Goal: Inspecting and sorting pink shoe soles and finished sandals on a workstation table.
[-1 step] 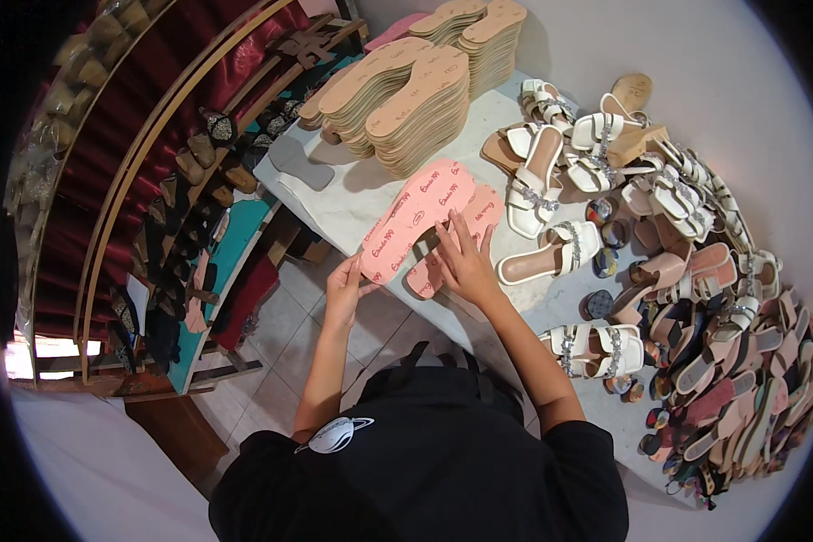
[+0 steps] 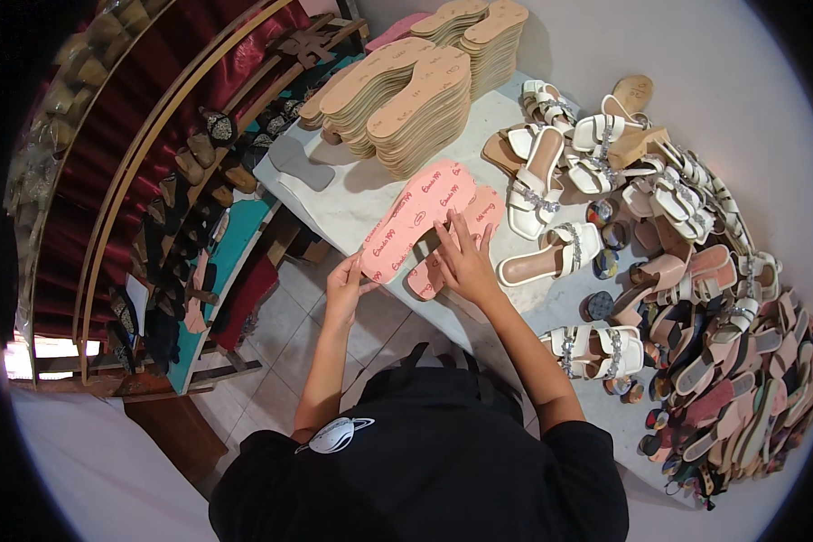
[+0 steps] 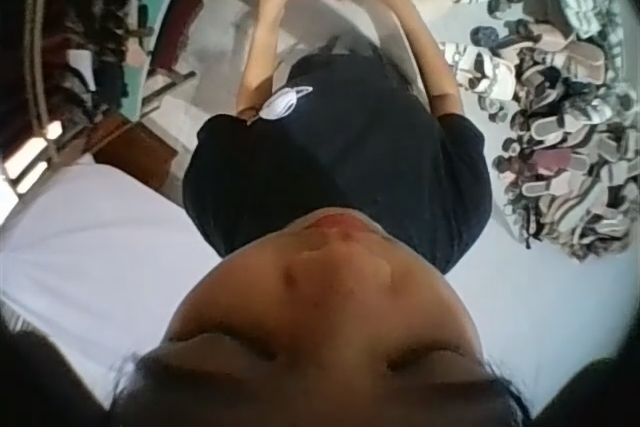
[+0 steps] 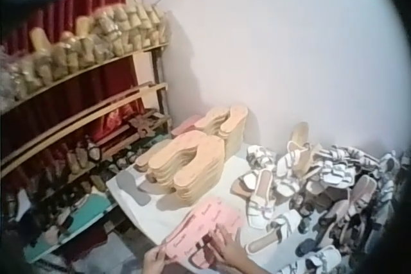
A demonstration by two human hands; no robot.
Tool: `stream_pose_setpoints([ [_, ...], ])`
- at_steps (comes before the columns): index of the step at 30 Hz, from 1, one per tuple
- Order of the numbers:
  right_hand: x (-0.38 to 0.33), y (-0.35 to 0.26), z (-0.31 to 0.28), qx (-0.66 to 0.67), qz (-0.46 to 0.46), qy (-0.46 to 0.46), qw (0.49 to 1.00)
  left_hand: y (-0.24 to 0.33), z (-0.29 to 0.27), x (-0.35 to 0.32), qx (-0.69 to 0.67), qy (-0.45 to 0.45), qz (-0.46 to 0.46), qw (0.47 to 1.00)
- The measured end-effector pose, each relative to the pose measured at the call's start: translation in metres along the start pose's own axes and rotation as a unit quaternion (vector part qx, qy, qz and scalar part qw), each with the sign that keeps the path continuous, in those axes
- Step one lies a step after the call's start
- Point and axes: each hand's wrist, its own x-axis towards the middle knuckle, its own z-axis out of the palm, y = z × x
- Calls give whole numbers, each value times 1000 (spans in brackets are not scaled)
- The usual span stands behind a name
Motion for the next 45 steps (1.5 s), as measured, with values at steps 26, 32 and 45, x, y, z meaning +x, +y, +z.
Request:
stream_pose_setpoints([
  [26, 62, 53, 6, -32, 20, -9, 999, -13, -2, 43, 400, 128, 177, 890],
  [32, 87, 80, -15, -2, -1, -64, 998, 13, 33, 25, 499, 112, 261, 818],
  [45, 105, 98, -12, 33, 23, -88, 995, -5, 20, 37, 440, 78, 233, 863],
])
